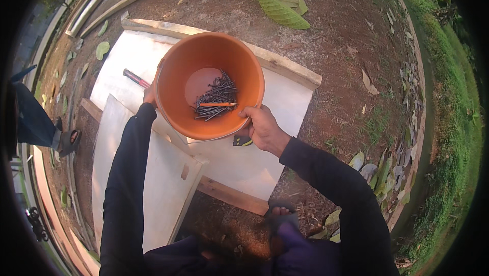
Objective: The person assembles a wooden structure by positioning a large plywood sheet over a frame and securing it with nails using a hammer. They retrieve nails from a bucket and hammer them into the wood to attach the sheet to the frame.
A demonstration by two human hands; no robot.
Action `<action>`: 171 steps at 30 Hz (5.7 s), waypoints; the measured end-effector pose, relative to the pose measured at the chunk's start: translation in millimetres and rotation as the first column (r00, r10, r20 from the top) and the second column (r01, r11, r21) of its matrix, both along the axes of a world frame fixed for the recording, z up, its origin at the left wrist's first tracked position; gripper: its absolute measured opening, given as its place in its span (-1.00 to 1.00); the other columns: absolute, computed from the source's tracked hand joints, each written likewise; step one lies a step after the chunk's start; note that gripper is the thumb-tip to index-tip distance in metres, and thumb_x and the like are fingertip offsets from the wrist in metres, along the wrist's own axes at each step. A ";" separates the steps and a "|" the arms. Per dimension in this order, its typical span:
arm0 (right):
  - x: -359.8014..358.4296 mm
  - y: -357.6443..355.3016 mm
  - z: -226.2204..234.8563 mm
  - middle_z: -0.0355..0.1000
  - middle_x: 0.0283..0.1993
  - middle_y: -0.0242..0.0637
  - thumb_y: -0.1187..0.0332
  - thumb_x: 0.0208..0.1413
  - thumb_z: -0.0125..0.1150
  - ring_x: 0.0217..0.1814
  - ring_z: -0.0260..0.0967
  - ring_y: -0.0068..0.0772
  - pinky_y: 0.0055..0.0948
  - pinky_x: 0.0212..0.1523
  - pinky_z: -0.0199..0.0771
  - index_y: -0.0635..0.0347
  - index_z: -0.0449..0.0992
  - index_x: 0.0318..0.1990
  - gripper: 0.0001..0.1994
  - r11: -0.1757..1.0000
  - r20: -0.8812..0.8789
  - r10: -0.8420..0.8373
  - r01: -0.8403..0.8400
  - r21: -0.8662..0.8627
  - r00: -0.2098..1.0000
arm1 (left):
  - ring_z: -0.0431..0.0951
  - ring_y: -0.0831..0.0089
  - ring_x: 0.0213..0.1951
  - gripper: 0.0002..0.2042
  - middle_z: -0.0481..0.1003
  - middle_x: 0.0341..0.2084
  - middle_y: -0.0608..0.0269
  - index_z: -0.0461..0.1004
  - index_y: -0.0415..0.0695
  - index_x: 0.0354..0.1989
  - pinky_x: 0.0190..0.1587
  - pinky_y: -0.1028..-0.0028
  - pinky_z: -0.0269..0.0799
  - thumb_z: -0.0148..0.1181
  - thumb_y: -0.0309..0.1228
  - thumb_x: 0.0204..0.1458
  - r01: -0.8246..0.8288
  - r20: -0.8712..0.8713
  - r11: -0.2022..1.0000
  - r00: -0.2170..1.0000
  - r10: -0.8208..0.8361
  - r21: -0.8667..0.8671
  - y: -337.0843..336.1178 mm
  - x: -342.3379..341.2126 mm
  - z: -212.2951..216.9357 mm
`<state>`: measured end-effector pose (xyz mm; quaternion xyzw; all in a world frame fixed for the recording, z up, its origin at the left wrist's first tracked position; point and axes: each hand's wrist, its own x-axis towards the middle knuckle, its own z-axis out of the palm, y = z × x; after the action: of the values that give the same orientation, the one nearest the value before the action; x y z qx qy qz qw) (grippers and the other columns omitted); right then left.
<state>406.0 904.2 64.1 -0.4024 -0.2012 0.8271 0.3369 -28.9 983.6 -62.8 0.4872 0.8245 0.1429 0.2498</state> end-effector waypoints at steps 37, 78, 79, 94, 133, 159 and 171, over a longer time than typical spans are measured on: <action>5.0 -69.9 117.4 0.54 -0.38 0.01 0.17 0.22 0.29 -0.33 0.56 0.10 -0.07 -0.27 0.47 0.26 0.53 -0.06 -0.67 0.274 0.873 0.058 -0.849 0.453 0.484 | 0.43 0.67 -0.41 -0.58 0.50 -0.39 0.31 0.38 -0.24 0.21 -0.36 0.58 0.41 0.07 -0.16 0.39 0.322 0.686 0.862 0.522 -0.507 0.392 -185.1 163.1 316.7; 115.5 -161.6 -55.9 0.51 -0.28 0.14 0.06 0.16 0.28 -0.18 0.49 0.16 0.00 -0.17 0.43 0.36 0.54 -0.27 -0.58 0.689 0.903 0.312 -0.725 -0.002 0.295 | 0.55 0.22 0.14 -0.67 0.58 0.03 0.04 0.51 0.00 0.18 0.17 0.25 0.42 0.14 -0.39 0.25 0.667 0.036 0.612 0.688 -0.725 -0.424 16.8 206.9 110.2; 117.4 -163.5 -57.7 0.52 -0.28 0.14 0.06 0.16 0.28 -0.18 0.49 0.16 -0.01 -0.16 0.44 0.36 0.55 -0.27 -0.58 0.687 0.911 0.294 -0.726 0.009 0.289 | 0.56 0.21 0.11 -0.68 0.59 0.02 0.05 0.52 -0.01 0.18 0.16 0.24 0.42 0.13 -0.37 0.26 0.703 0.075 0.632 0.686 -0.724 -0.324 16.1 204.6 110.2; 100.7 -169.8 -40.9 0.55 -0.30 0.14 0.03 0.20 0.23 -0.24 0.57 0.12 -0.03 -0.17 0.51 0.40 0.52 -0.13 -0.53 0.637 0.923 0.290 -0.771 0.010 0.252 | 0.56 0.52 -0.28 -0.75 0.55 -0.32 0.31 0.51 -0.27 0.06 -0.17 0.47 0.59 0.00 -0.38 0.40 0.404 0.774 0.909 0.606 -0.186 -0.098 -6.2 176.1 190.4; 96.7 -175.1 -48.7 0.56 -0.28 0.15 0.02 0.23 0.21 -0.21 0.58 0.13 -0.03 -0.14 0.52 0.39 0.50 -0.08 -0.52 0.588 0.906 0.358 -0.808 -0.032 0.225 | 0.67 -0.12 -0.23 -0.73 0.61 -0.33 -0.27 0.63 -0.35 -0.33 -0.09 0.08 0.60 0.33 -0.31 0.07 0.387 -0.288 0.913 0.896 -0.339 0.128 10.3 179.3 144.5; 103.0 -154.5 -54.0 0.55 -0.36 0.17 0.06 0.27 0.17 -0.27 0.55 0.25 0.09 -0.19 0.51 0.32 0.47 -0.09 -0.59 0.539 0.871 0.356 -0.836 0.106 0.340 | 0.66 0.17 -0.09 -0.73 0.65 -0.11 0.09 0.61 -0.12 -0.07 0.02 0.22 0.52 0.28 -0.39 0.03 0.698 -0.105 0.652 0.655 -0.748 -0.296 34.9 193.8 83.6; 70.4 -110.3 -35.5 0.55 -0.34 -0.04 0.12 0.19 0.28 -0.26 0.57 0.08 0.00 -0.23 0.53 0.24 0.53 -0.22 -0.68 0.269 0.970 0.011 -0.935 0.232 0.244 | 0.61 0.36 -0.02 -0.81 0.55 -0.14 0.15 0.43 -0.26 0.02 0.18 0.31 0.56 0.03 -0.42 0.37 -0.054 0.927 0.983 0.346 -0.148 0.177 -75.8 170.7 226.4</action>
<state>476.4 794.0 28.6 -0.4214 -0.8339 0.3563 -0.0053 141.9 907.7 163.6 0.3614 0.5030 0.4606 0.6357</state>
